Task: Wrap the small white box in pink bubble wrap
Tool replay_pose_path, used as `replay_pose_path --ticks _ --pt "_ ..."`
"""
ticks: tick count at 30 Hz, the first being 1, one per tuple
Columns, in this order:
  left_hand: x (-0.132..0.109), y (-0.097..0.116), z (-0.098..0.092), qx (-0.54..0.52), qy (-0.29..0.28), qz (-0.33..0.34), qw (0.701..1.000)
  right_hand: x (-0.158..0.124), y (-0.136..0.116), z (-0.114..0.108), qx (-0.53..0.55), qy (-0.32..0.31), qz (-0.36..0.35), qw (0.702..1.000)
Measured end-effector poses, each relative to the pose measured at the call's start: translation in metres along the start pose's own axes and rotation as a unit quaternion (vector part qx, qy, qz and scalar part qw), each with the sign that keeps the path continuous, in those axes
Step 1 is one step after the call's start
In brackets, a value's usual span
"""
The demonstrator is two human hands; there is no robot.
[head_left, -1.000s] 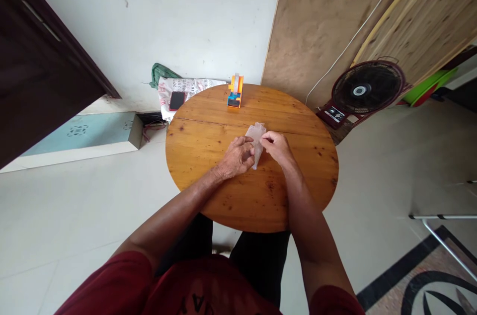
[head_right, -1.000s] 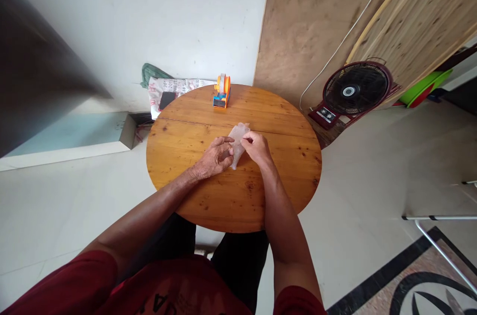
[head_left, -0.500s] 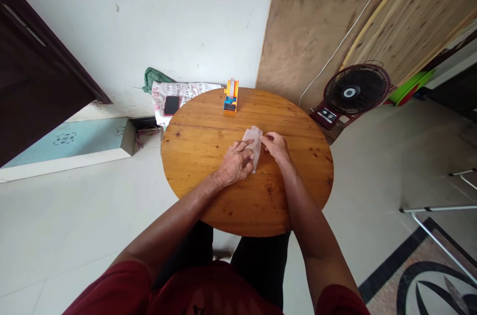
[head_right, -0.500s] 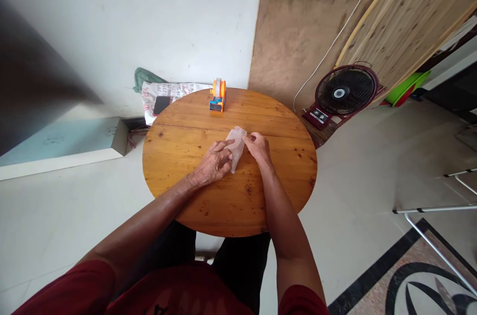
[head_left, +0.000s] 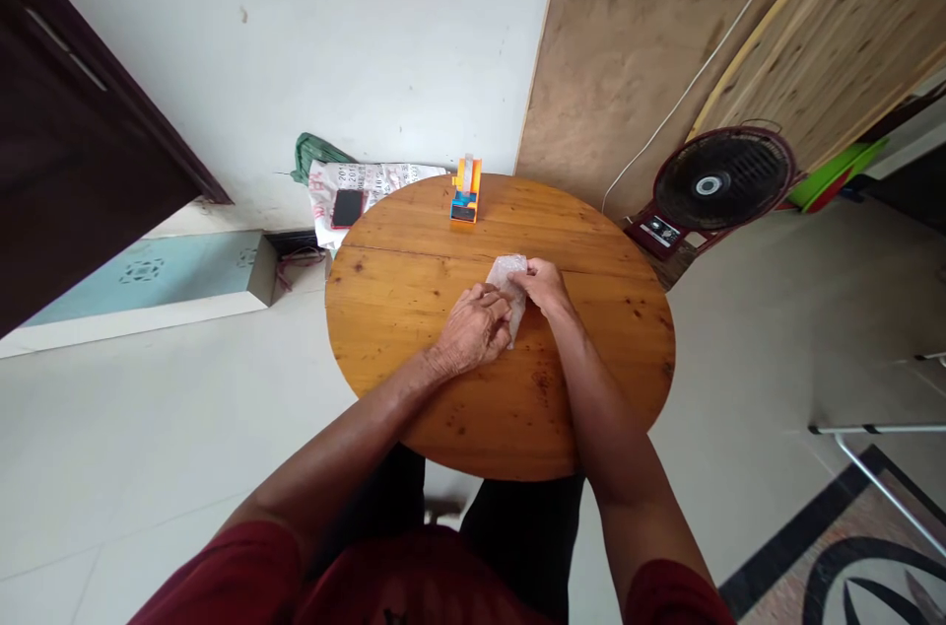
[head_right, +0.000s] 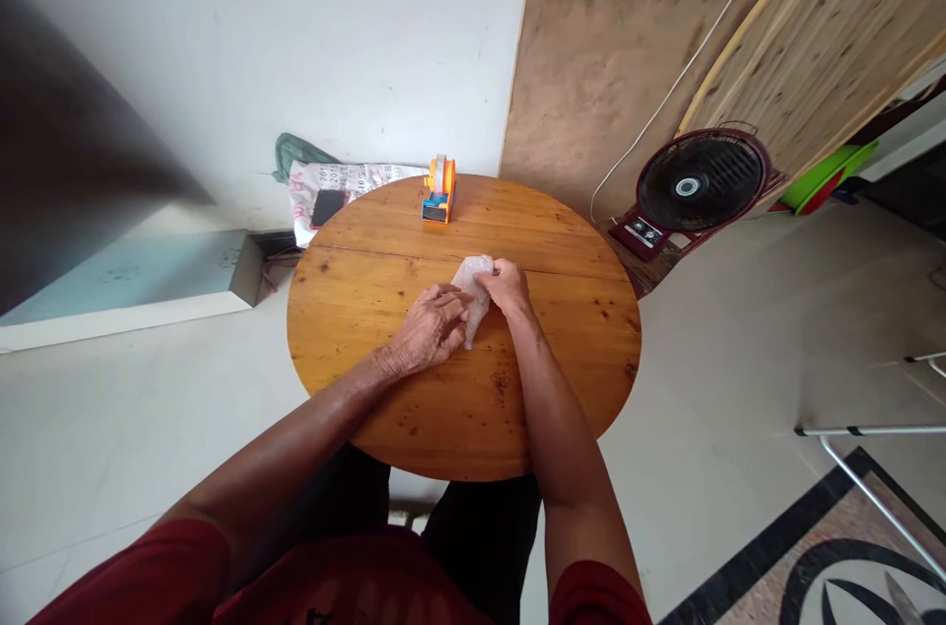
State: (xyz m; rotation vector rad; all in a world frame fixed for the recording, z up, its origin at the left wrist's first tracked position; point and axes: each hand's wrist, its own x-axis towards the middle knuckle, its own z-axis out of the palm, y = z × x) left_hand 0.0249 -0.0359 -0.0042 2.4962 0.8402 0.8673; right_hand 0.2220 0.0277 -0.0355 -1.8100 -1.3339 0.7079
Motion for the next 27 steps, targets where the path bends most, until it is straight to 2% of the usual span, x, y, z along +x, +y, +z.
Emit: replay_pose_path --ticks 5,9,14,17,21,24,27 --pt "0.0 0.002 -0.001 -0.02 0.009 -0.002 1.0 -0.004 -0.002 -0.001 0.027 0.016 -0.046 0.998" --pt "0.0 0.002 -0.001 -0.021 -0.006 -0.019 1.0 -0.01 -0.007 -0.003 0.095 0.026 -0.068 0.993" --pt "-0.002 -0.002 0.004 -0.03 0.009 -0.071 0.997 -0.017 -0.016 -0.007 0.197 -0.012 -0.026 0.98" --pt "-0.003 -0.005 0.006 -0.024 0.008 -0.064 0.998 -0.021 -0.021 -0.009 0.254 -0.041 -0.007 0.966" --pt "-0.004 -0.007 0.007 -0.001 0.025 -0.049 0.998 -0.024 -0.024 -0.01 0.342 -0.077 -0.019 0.936" --pt "-0.005 -0.008 0.007 0.017 0.042 -0.061 0.997 -0.026 -0.028 -0.011 0.364 -0.1 -0.025 0.926" --pt "-0.005 -0.009 0.009 0.027 0.054 -0.078 0.995 -0.028 -0.032 -0.012 0.36 -0.101 -0.023 0.927"
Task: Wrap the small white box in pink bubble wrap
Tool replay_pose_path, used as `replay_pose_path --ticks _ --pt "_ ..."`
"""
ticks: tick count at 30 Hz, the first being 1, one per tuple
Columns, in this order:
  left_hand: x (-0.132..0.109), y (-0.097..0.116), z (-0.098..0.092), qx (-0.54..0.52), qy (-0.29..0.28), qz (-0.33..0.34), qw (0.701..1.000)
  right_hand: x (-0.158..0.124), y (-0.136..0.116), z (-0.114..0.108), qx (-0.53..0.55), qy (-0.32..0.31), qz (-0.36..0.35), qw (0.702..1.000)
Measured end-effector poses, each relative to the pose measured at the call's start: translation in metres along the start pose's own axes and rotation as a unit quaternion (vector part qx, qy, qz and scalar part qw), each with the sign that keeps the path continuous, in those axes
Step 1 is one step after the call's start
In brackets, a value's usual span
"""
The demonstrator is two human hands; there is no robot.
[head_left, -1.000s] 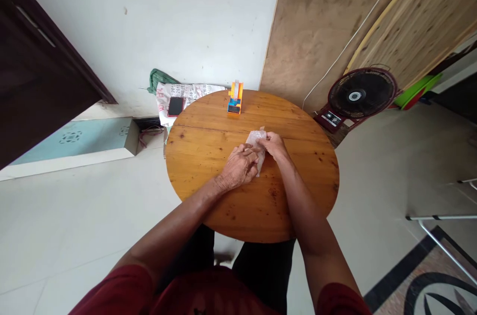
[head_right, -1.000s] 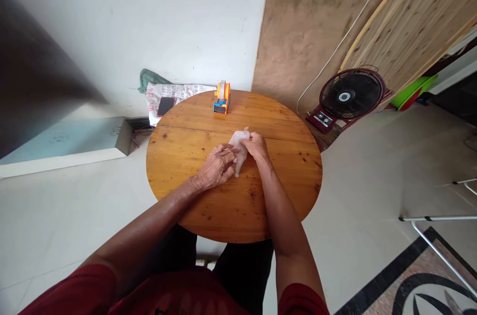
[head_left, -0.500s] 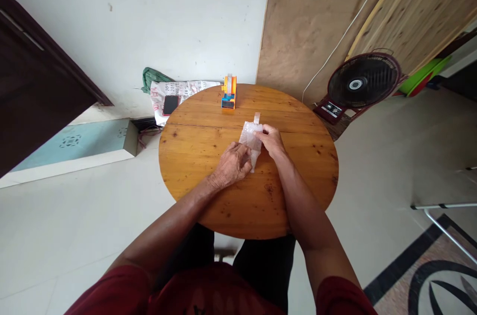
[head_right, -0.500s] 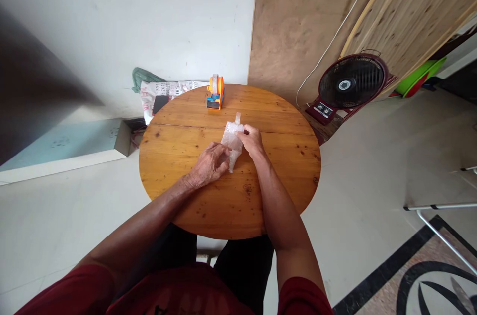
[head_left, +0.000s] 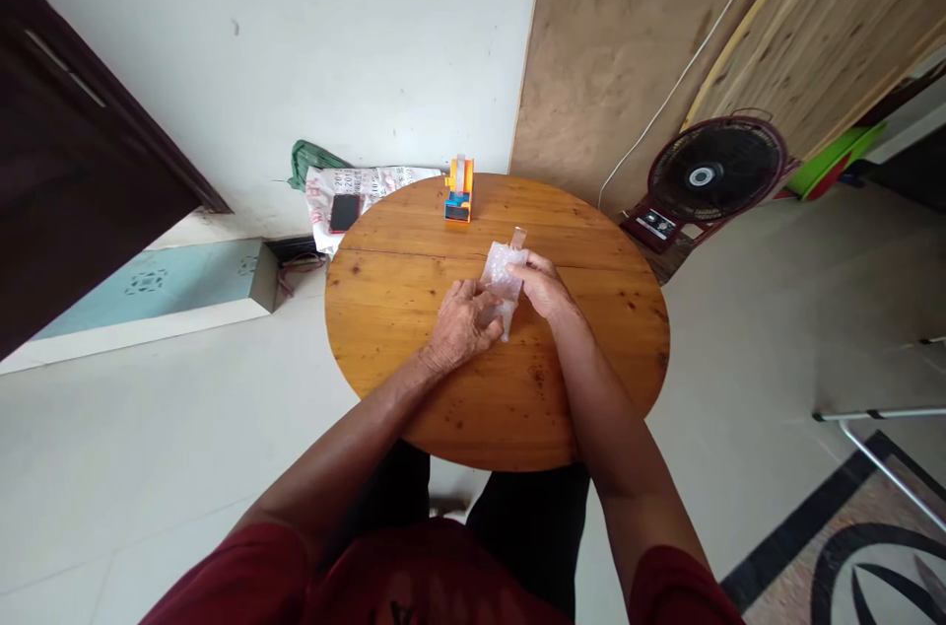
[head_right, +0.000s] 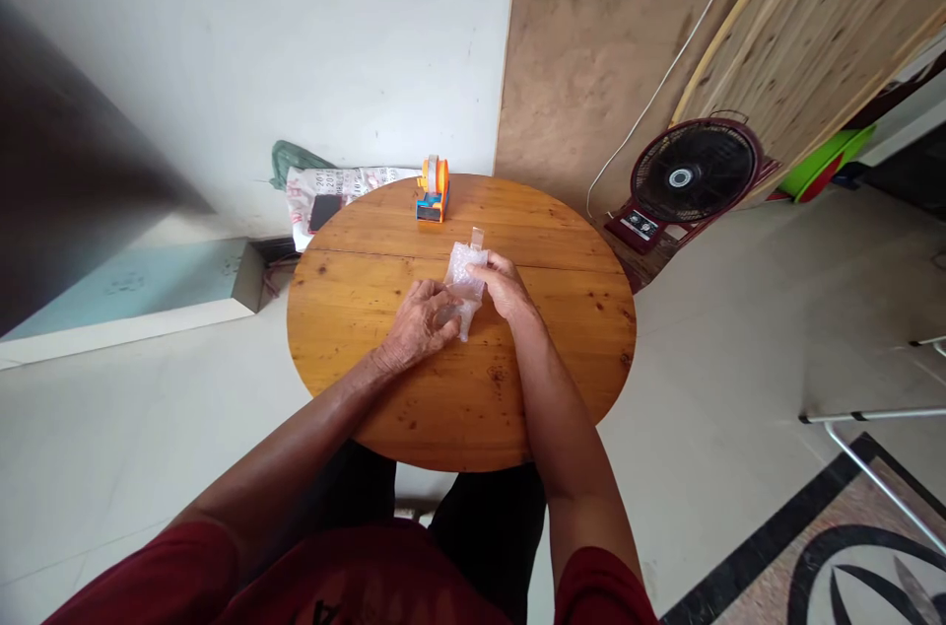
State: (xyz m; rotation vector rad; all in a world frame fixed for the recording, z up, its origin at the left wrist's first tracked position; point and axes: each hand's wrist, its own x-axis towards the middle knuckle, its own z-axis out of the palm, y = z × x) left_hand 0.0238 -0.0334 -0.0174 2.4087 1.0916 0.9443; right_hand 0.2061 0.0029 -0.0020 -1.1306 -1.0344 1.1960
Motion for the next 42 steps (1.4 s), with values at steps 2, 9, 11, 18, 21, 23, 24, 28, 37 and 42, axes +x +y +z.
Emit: replay_pose_path --ticks 2,9,11,18,21,23,24,28,37,42 --pt "0.0 0.0 0.001 0.004 0.004 -0.014 1.0 -0.002 -0.004 0.001 -0.008 -0.001 0.008 1.0" --pt "-0.001 0.001 0.003 -0.018 0.014 -0.037 0.999 -0.017 -0.013 0.004 -0.003 -0.039 0.029 0.999" --pt "-0.001 0.003 0.003 -0.027 0.015 -0.041 0.999 -0.025 -0.012 0.004 -0.012 -0.032 0.016 0.999" --pt "0.0 0.005 0.006 -0.01 0.035 -0.098 0.994 -0.045 0.002 0.007 -0.034 -0.003 -0.036 0.999" --pt "0.001 0.002 0.01 -0.014 0.066 -0.114 0.991 -0.052 0.003 0.013 -0.066 0.011 -0.058 0.996" --pt "0.001 0.0 0.012 -0.031 0.078 -0.117 0.99 -0.059 0.001 0.017 -0.104 0.015 -0.067 0.992" --pt "0.001 -0.001 0.013 -0.042 0.077 -0.119 0.989 -0.064 0.0 0.02 -0.121 0.015 -0.07 0.99" --pt "0.001 -0.003 0.014 -0.076 0.045 -0.124 0.988 -0.081 0.001 0.028 -0.152 0.028 -0.084 0.984" --pt "0.003 -0.001 0.006 -0.073 0.018 -0.157 0.985 -0.082 0.009 0.037 -0.128 0.111 -0.083 0.982" --pt "0.003 0.0 0.003 -0.034 -0.002 -0.199 0.979 -0.052 -0.002 0.03 -0.088 0.133 -0.07 0.985"
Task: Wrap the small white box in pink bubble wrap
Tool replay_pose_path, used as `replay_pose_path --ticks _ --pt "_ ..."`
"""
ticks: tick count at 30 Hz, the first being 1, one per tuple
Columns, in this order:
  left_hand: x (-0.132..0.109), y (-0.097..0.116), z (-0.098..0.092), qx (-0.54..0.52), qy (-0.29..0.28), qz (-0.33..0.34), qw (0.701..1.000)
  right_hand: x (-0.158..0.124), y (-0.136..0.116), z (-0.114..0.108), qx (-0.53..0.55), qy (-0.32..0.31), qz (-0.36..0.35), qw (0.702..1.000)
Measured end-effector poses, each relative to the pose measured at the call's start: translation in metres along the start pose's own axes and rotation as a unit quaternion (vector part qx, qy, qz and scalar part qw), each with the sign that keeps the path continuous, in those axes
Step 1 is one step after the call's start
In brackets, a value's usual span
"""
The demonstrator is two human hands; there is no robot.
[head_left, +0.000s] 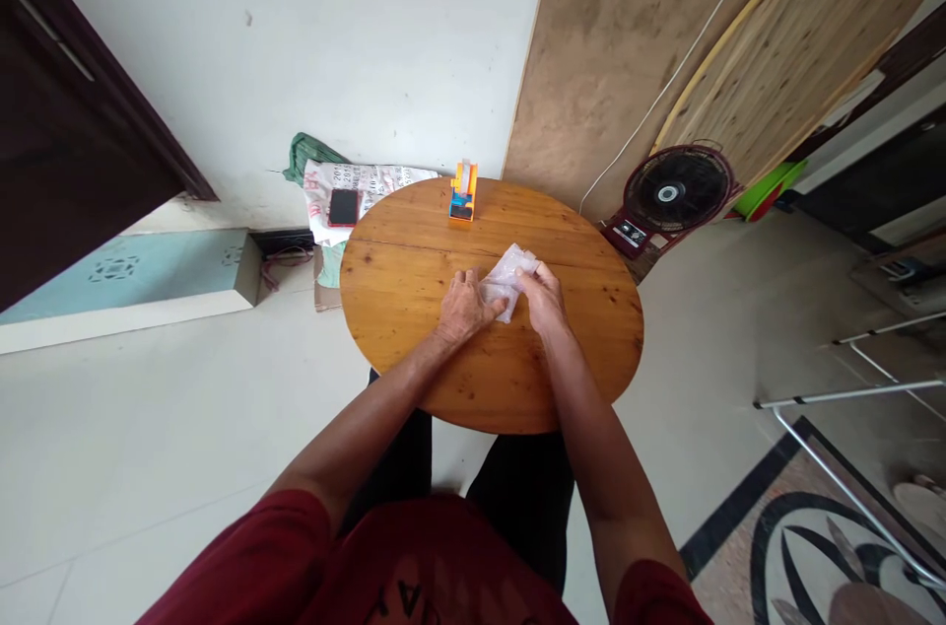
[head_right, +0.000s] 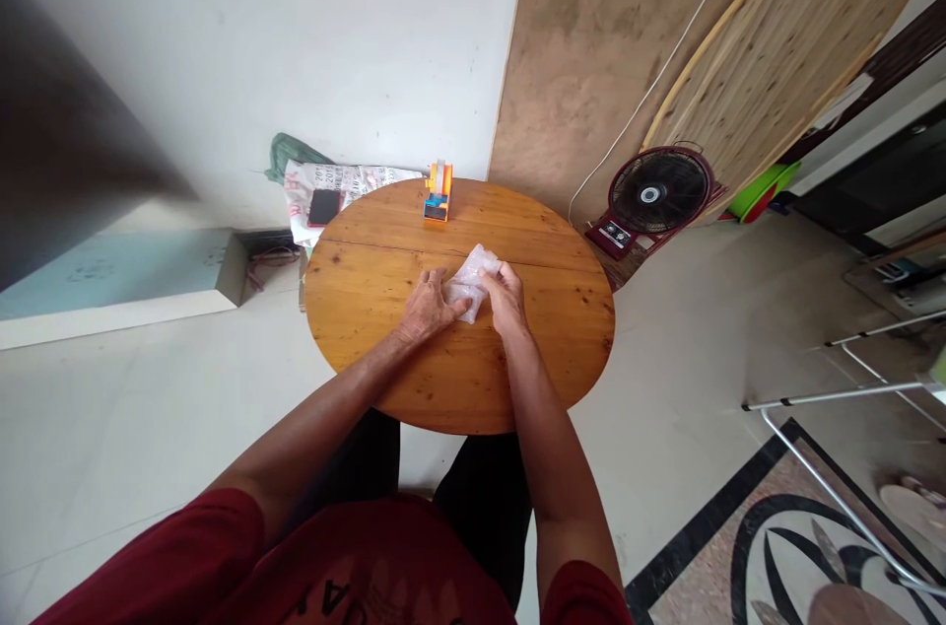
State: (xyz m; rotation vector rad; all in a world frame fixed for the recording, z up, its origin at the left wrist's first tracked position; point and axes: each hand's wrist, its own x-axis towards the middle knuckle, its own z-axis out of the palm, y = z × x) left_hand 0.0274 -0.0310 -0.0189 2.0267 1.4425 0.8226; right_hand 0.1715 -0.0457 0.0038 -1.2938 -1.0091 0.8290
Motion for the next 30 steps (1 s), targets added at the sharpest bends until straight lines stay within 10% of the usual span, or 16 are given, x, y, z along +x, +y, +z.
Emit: replay_pose_path --ticks 16,24,30 --pt "-0.003 -0.001 0.004 0.013 0.012 0.096 0.995 0.08 0.022 0.002 -0.178 0.0 0.102 0.979" --pt "-0.003 -0.001 0.007 0.004 0.025 0.124 0.992 0.039 -0.03 -0.049 -0.416 0.012 -0.019 0.909" --pt "-0.002 0.0 0.008 0.006 0.027 0.136 0.99 0.011 -0.035 -0.025 -0.459 -0.09 0.032 0.883"
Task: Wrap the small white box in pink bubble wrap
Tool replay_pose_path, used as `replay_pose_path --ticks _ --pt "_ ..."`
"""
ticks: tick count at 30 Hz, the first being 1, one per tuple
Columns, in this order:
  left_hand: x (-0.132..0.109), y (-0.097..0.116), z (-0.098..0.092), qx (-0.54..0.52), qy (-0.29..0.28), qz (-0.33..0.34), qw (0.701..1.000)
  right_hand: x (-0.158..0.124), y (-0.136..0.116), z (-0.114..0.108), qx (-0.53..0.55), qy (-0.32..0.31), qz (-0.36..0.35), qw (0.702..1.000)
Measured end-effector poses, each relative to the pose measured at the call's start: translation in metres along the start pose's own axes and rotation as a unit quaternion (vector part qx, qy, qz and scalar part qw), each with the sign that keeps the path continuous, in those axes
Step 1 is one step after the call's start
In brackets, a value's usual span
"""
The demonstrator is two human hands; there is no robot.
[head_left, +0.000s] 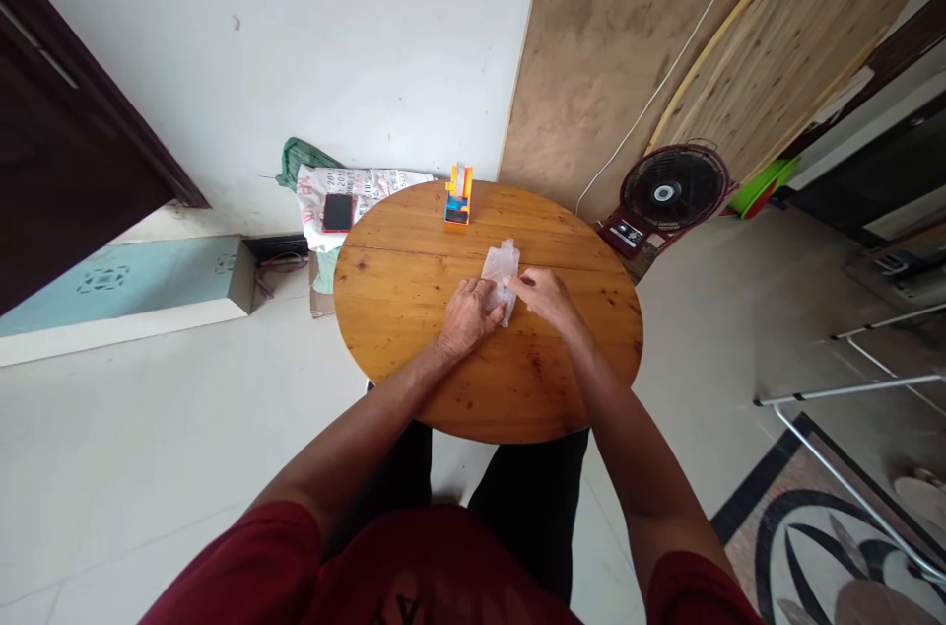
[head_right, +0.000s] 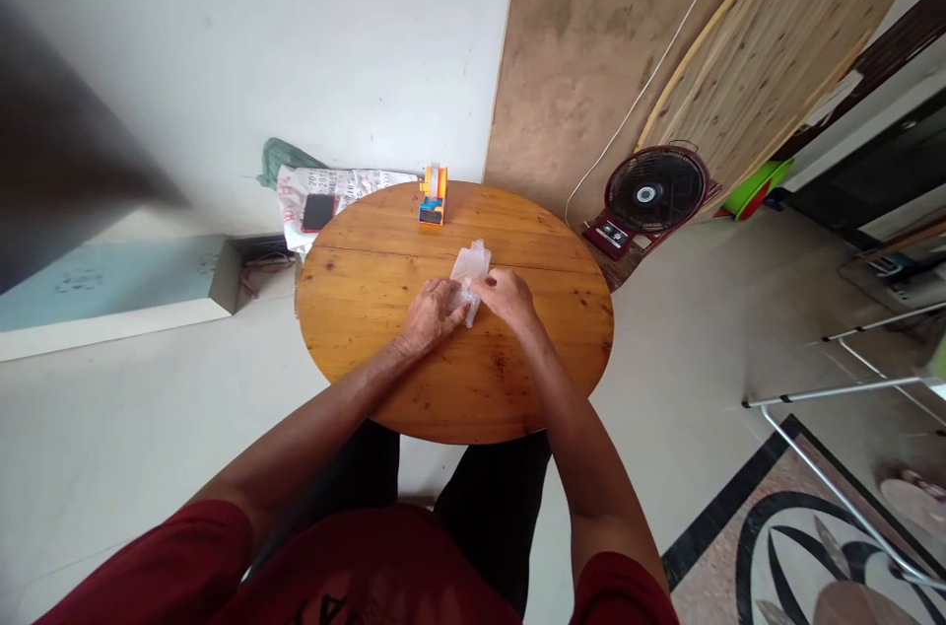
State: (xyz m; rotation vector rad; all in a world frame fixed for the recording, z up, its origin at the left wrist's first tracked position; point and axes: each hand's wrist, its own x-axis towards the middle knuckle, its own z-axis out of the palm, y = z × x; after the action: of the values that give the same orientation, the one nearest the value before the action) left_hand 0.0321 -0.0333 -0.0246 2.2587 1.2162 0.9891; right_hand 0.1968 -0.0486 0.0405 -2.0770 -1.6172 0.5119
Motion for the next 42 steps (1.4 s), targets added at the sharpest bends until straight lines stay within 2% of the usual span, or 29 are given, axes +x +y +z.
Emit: replay_pose_path --ticks 3,7,12,18,25,29,31,35,38,42 --pt "0.001 -0.002 -0.002 0.005 -0.007 0.024 1.0 0.004 -0.007 0.012 -0.006 0.004 0.004 1.0" --pt "0.003 -0.004 -0.005 0.0 -0.013 0.068 0.998 0.006 -0.003 0.018 0.001 0.032 0.003 0.999" --pt "0.004 -0.005 -0.007 0.024 -0.029 0.094 0.995 0.007 0.008 0.027 0.079 0.085 -0.019 0.993" --pt "0.007 -0.009 -0.006 0.024 -0.039 0.136 0.99 0.019 0.009 0.044 0.133 0.086 -0.018 0.987" --pt "0.006 -0.008 -0.005 0.003 -0.03 0.117 0.993 0.006 0.005 0.039 0.19 0.043 0.007 0.981" --pt "0.004 -0.004 -0.006 -0.012 -0.035 0.074 0.997 -0.008 0.002 0.031 0.242 0.008 0.02 0.97" --pt "0.004 -0.002 -0.006 -0.013 -0.031 0.059 0.998 -0.011 0.0 0.03 0.242 -0.008 0.005 0.97" --pt "0.003 -0.003 -0.006 0.002 -0.037 0.074 0.997 -0.008 -0.003 0.029 0.197 -0.042 -0.056 0.978" --pt "0.003 -0.004 -0.004 0.007 -0.038 0.078 0.996 -0.001 -0.007 0.022 0.192 -0.09 -0.02 0.977" --pt "0.004 -0.005 -0.003 0.011 -0.045 0.105 0.993 0.008 -0.011 0.009 0.248 -0.144 0.038 0.957"
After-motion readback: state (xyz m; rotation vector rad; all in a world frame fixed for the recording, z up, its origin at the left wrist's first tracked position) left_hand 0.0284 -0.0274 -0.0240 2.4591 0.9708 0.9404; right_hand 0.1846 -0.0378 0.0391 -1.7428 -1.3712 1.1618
